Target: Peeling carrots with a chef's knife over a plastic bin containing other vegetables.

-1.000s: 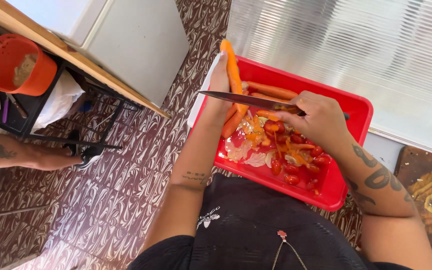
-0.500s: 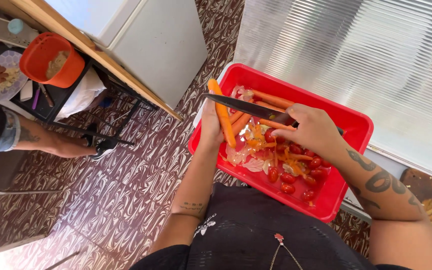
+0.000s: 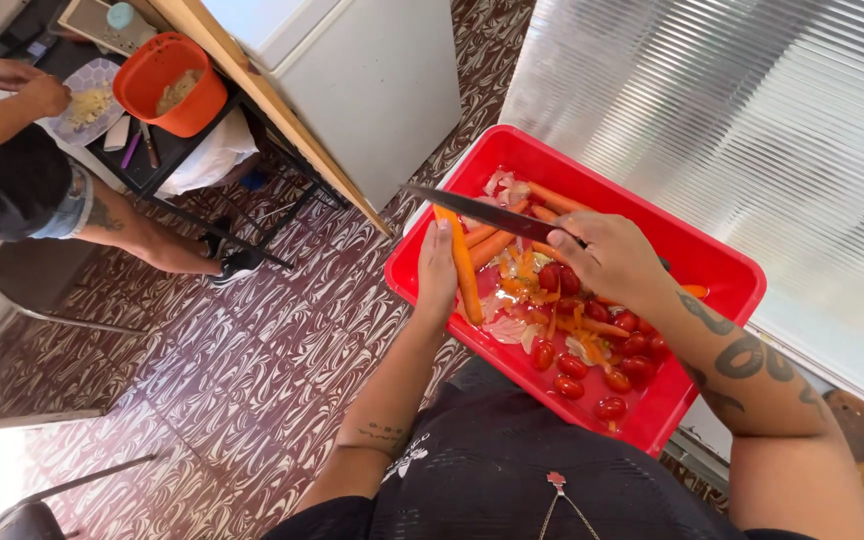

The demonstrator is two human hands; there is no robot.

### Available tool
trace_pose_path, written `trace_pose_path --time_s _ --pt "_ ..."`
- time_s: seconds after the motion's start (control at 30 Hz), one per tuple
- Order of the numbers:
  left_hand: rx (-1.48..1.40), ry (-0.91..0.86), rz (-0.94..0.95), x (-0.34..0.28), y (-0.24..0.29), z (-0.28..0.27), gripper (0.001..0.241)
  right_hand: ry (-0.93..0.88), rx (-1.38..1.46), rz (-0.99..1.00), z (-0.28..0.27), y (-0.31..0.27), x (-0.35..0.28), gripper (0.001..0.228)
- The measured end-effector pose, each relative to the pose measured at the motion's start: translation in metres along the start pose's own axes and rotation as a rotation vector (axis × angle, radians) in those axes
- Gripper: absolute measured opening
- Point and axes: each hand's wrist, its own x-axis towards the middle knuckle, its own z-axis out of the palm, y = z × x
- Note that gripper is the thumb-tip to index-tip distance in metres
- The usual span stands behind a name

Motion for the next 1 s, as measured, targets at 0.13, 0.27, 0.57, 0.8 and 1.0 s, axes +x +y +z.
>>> trace_pose_path --time_s 0.13,0.27,0.57,0.8,1.0 --pt "0.035 0.023 0.016 -0.018 0.035 0.012 0.064 0.069 -0.015 0.060 -0.002 -0.005 0.002 0.063" --pt "0.074 0.061 -0.033 -0.012 0.026 0.014 0.064 0.032 0.087 0.043 0.004 0.006 0.002 0.038" --pt "0.034 0.060 0.027 0.004 -0.004 0.004 0.060 -0.024 0.102 0.116 -0.018 -0.021 0.002 0.056" --pt "0.117 0.059 -0.041 0.031 -0.039 -0.019 0.062 -0.172 0.191 0.360 -0.028 -0.029 0.003 0.047" --pt "0.071 0.039 -0.094 0.003 0.017 0.010 0.066 -0.164 0.207 0.257 -0.024 -0.013 0.002 0.042"
